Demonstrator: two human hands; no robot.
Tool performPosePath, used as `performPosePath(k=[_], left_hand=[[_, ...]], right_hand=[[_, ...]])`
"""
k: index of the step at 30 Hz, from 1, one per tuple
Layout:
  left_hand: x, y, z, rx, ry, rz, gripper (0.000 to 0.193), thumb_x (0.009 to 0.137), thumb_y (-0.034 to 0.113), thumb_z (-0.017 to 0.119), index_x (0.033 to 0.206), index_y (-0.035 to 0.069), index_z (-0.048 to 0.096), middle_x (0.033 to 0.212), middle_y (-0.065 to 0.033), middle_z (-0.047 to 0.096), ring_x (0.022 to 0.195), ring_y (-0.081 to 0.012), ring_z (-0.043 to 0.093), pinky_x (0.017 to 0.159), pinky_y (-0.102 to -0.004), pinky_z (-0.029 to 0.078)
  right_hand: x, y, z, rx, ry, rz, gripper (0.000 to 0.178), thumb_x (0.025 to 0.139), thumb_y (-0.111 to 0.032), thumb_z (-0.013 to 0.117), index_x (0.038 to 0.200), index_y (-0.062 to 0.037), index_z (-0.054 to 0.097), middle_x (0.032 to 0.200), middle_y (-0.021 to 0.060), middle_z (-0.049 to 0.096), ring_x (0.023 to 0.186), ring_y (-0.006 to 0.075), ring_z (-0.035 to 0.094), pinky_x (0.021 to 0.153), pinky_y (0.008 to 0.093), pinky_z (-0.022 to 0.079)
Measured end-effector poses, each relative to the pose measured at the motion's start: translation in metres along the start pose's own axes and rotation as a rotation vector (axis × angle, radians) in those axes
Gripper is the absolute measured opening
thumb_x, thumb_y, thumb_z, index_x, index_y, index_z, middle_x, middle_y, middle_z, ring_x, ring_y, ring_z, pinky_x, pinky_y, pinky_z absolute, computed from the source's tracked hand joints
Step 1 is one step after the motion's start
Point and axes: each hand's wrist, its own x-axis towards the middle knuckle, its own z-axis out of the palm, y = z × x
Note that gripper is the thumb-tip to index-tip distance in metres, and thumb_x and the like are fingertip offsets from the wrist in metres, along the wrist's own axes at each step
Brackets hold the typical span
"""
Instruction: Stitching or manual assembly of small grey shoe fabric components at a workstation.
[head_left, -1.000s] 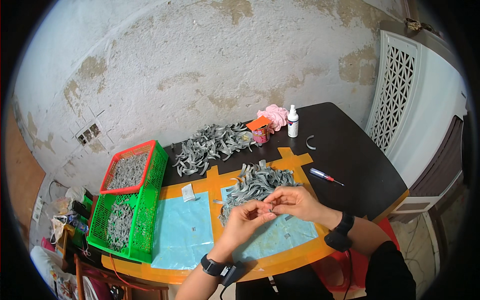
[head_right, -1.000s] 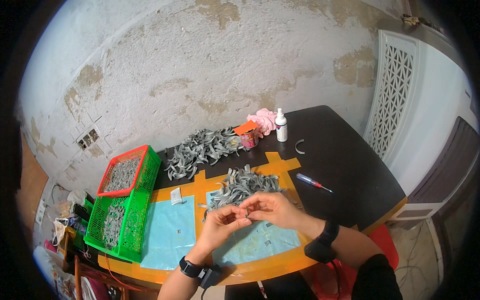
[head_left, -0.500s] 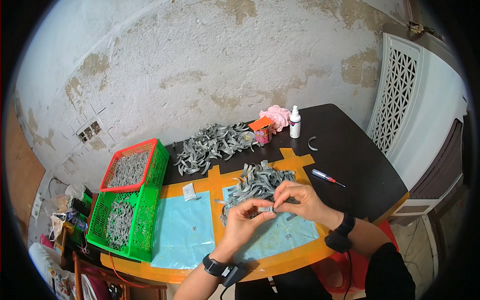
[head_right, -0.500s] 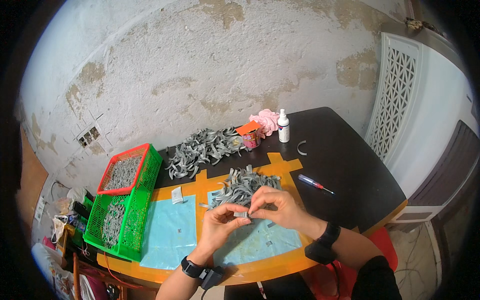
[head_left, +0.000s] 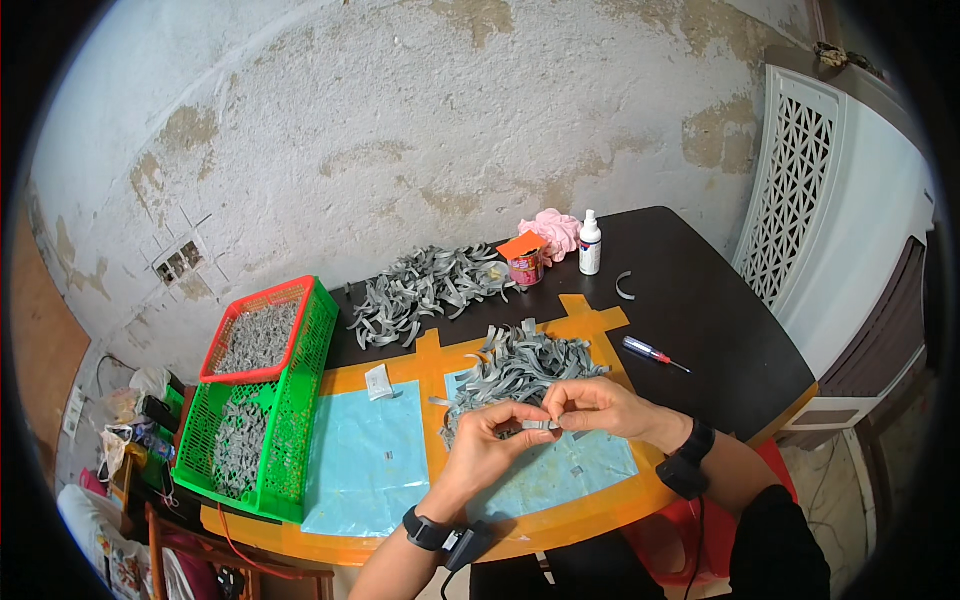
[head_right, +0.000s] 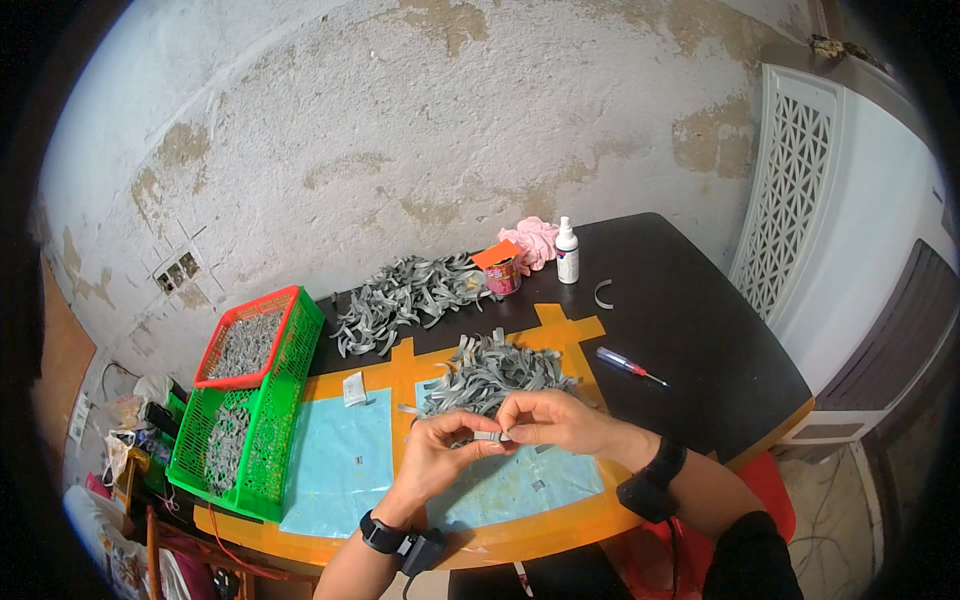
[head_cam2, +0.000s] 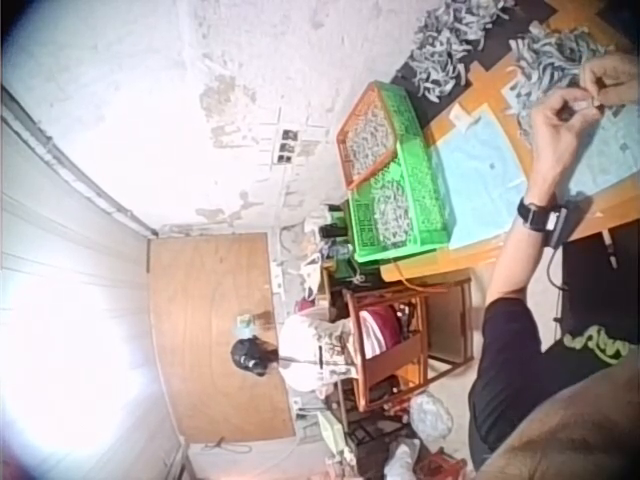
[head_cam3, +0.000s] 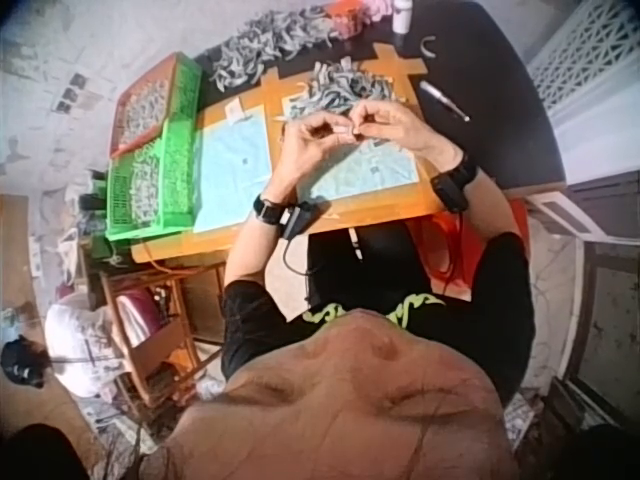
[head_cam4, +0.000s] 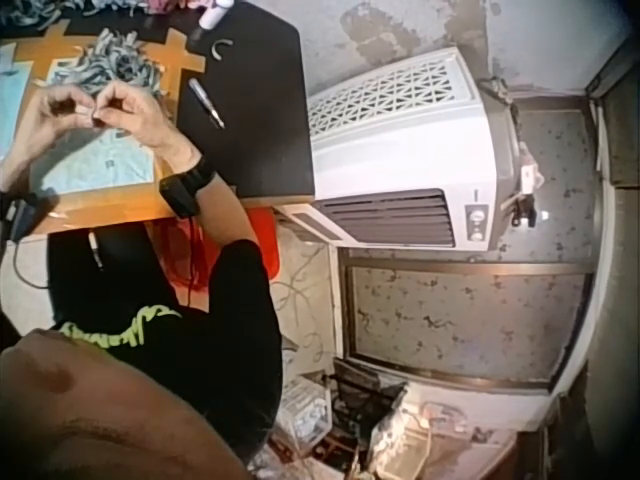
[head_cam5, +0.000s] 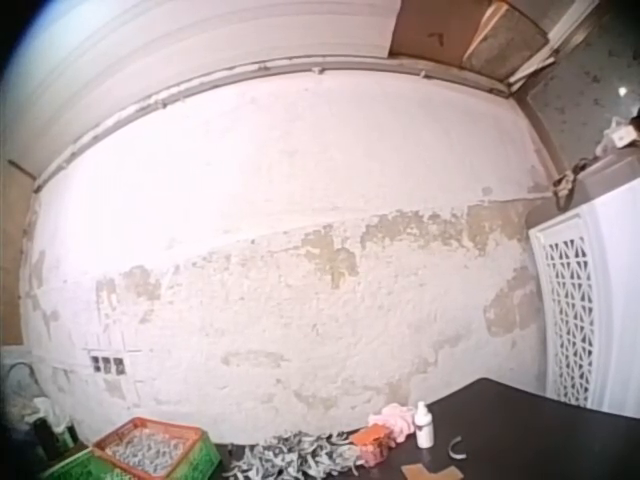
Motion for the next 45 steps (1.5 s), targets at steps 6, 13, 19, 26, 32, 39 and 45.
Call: performPosePath(k=[6, 13, 19, 26, 32, 39, 45], left_hand=[[-0.001, -0.001, -0.002, 0.001, -0.005, -0.009, 0.020, 0.076, 0.006, 0.077, 0.095, 0.002, 0.071, 0.088, -0.0057, 0.070, 0.079, -0.0115, 0.064, 0.072, -0.0267, 0.053], [-0.001, 0.009, -0.001, 0.464, 0.040, 0.188, 0.020, 0.074, 0.006, 0.078, 0.091, 0.001, 0.070, 0.085, -0.0087, 0.070, 0.075, -0.0154, 0.066, 0.069, -0.0278, 0.052], [-0.001, 0.009, 0.001, 0.327, 0.091, 0.072, 0.018, 0.074, 0.006, 0.077, 0.089, 0.000, 0.069, 0.084, -0.0078, 0.071, 0.076, -0.0160, 0.068, 0.070, -0.0288, 0.053], [0.000, 0.005, 0.000, 0.244, 0.038, 0.092, 0.017, 0.076, 0.005, 0.076, 0.091, 0.000, 0.069, 0.087, -0.0067, 0.070, 0.080, -0.0137, 0.066, 0.076, -0.0276, 0.053], [0.000, 0.007, 0.000, 0.249, 0.037, 0.070, 0.017, 0.078, 0.005, 0.076, 0.093, 0.001, 0.070, 0.090, -0.0058, 0.069, 0.084, -0.0126, 0.065, 0.080, -0.0275, 0.053], [-0.002, 0.008, -0.001, 0.260, 0.026, 0.055, 0.016, 0.077, 0.003, 0.076, 0.092, 0.001, 0.071, 0.089, -0.0058, 0.069, 0.084, -0.0123, 0.065, 0.079, -0.0269, 0.052], [-0.001, 0.010, 0.001, 0.204, 0.024, 0.010, 0.015, 0.076, 0.002, 0.076, 0.090, 0.002, 0.071, 0.088, -0.0052, 0.069, 0.084, -0.0119, 0.063, 0.079, -0.0275, 0.051]], right_hand=[[0.002, 0.007, -0.006, -0.077, -0.052, -0.028, 0.005, 0.091, -0.006, 0.057, 0.092, -0.0038, 0.053, 0.096, 0.0005, 0.053, 0.091, 0.0093, 0.052, 0.081, 0.0252, 0.041], [0.001, 0.007, -0.002, -0.052, 0.087, 0.089, 0.014, 0.088, -0.002, 0.063, 0.100, 0.0016, 0.057, 0.093, 0.0070, 0.064, 0.087, 0.0126, 0.064, 0.078, 0.0257, 0.052], [0.003, 0.007, 0.004, 0.063, 0.186, 0.091, 0.014, 0.086, -0.002, 0.066, 0.097, 0.0011, 0.058, 0.089, 0.0065, 0.065, 0.080, 0.0126, 0.065, 0.073, 0.0255, 0.052], [0.002, 0.008, 0.006, 0.020, 0.220, 0.034, 0.012, 0.087, -0.003, 0.065, 0.095, 0.0005, 0.056, 0.088, 0.0055, 0.063, 0.080, 0.0107, 0.063, 0.072, 0.0239, 0.052], [0.002, 0.009, 0.006, 0.009, 0.230, 0.017, 0.012, 0.087, -0.003, 0.066, 0.094, -0.0001, 0.056, 0.088, 0.0049, 0.063, 0.078, 0.0095, 0.062, 0.071, 0.0231, 0.052], [0.002, 0.006, 0.009, 0.001, 0.242, 0.017, 0.013, 0.086, -0.002, 0.066, 0.093, 0.0001, 0.056, 0.087, 0.0050, 0.063, 0.078, 0.0097, 0.062, 0.071, 0.0228, 0.051], [0.001, 0.006, 0.011, 0.003, 0.254, -0.005, 0.015, 0.085, 0.001, 0.065, 0.094, -0.0007, 0.053, 0.086, 0.0038, 0.061, 0.078, 0.0091, 0.061, 0.071, 0.0228, 0.050]])
